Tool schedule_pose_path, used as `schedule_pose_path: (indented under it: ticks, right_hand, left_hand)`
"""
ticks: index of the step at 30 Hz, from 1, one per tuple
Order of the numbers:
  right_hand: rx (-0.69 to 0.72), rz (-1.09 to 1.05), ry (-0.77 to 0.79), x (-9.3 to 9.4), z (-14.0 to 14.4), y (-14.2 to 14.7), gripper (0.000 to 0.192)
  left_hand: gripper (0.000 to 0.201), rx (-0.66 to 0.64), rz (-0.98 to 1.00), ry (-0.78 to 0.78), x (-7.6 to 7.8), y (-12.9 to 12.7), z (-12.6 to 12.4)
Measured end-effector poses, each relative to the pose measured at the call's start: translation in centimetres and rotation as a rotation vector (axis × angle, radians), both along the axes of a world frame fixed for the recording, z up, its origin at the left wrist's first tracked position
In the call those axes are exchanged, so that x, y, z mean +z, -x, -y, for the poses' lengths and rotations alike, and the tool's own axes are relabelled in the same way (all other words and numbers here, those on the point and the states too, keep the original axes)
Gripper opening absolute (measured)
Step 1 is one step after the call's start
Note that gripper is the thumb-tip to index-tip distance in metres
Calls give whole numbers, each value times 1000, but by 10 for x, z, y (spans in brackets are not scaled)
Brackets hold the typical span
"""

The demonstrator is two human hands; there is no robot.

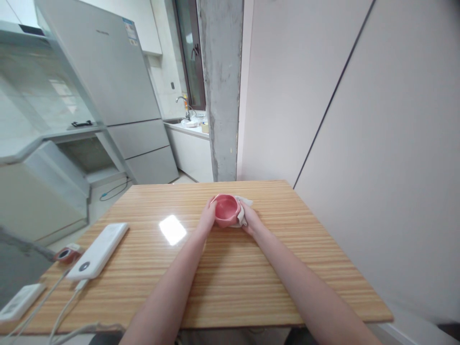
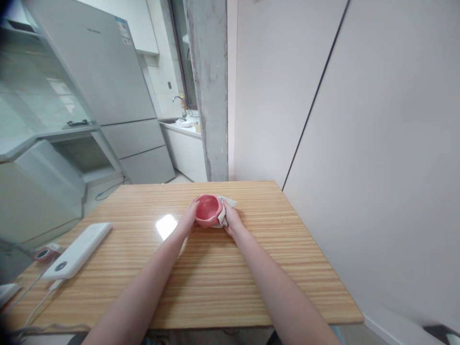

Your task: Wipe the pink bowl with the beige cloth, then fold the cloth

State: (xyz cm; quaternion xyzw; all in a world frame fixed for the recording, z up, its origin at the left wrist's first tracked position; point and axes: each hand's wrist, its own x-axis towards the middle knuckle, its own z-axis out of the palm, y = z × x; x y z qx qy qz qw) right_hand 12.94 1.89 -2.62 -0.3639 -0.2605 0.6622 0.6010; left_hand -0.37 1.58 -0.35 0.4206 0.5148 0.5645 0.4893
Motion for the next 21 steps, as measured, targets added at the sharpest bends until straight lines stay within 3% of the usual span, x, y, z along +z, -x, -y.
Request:
schedule_pose_path:
  ticks: [3, 8, 15, 21]
  right_hand:
    - [-11, -72, 62, 0, 0, -1, 20]
    - [-38, -72, 95, 3, 4, -3, 18]
    - [25, -83, 76, 4, 3, 3, 15]
    - [-60, -71, 74, 0, 0, -5, 15]
  left_hand:
    - [31, -51, -30, 14, 3, 3, 3]
    - [31, -182, -103, 198, 7, 12, 9]
    - [30, 36, 73, 12, 3, 3, 1]
    - [35, -167, 68, 273, 10, 4, 13]
